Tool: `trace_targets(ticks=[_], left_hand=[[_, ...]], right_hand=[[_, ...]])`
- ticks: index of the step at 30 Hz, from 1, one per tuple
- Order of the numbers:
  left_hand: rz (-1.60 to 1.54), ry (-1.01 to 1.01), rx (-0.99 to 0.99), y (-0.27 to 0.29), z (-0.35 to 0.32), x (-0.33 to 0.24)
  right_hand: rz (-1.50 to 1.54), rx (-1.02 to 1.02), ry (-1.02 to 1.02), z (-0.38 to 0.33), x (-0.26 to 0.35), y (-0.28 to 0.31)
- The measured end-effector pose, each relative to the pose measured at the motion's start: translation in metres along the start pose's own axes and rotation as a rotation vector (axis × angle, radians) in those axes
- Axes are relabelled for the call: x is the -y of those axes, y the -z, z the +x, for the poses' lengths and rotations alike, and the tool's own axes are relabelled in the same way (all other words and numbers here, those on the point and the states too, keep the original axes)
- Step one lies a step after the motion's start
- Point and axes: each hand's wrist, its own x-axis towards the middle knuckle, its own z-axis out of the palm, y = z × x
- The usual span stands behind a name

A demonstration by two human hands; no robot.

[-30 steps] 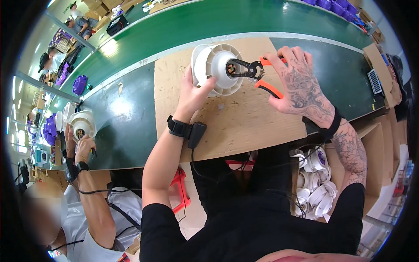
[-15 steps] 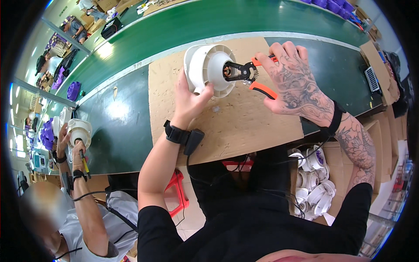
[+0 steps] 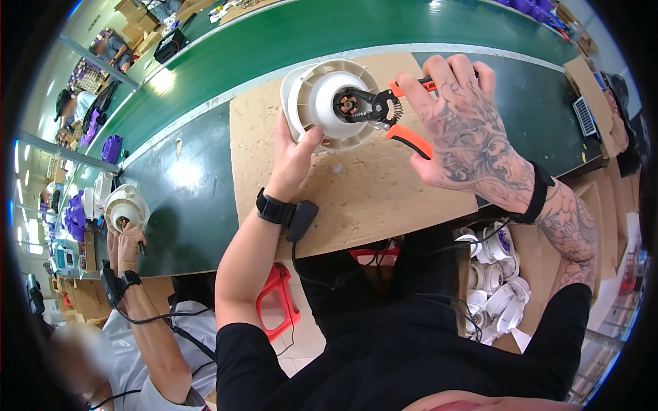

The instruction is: The person uses pliers to remove metal components from the center of white plastic light fixture housings. They handle each housing one at a time, rotate it to access the interior, and place the processed units into a cardboard box. A coworker performs a similar task at an adjacent station.

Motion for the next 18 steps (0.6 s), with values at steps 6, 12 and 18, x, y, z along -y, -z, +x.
trace_targets(ticks=[6,12,18], left_hand=[[0.094,-0.053,-0.034,-0.003,-0.001,-0.004],[0.211,-0.091,-0.086,-0.007,-0.002,-0.009],[0.324,-0.215,-0.134,-0.010,-0.004,-0.012]], right_hand=[[-0.022,0.038,0.018,0.002,0.001,0.006],[-0.055,0.097,0.035,0.010,-0.004,0.005],[-0.080,0.075,0.070,0.011,-0.008,0.000]])
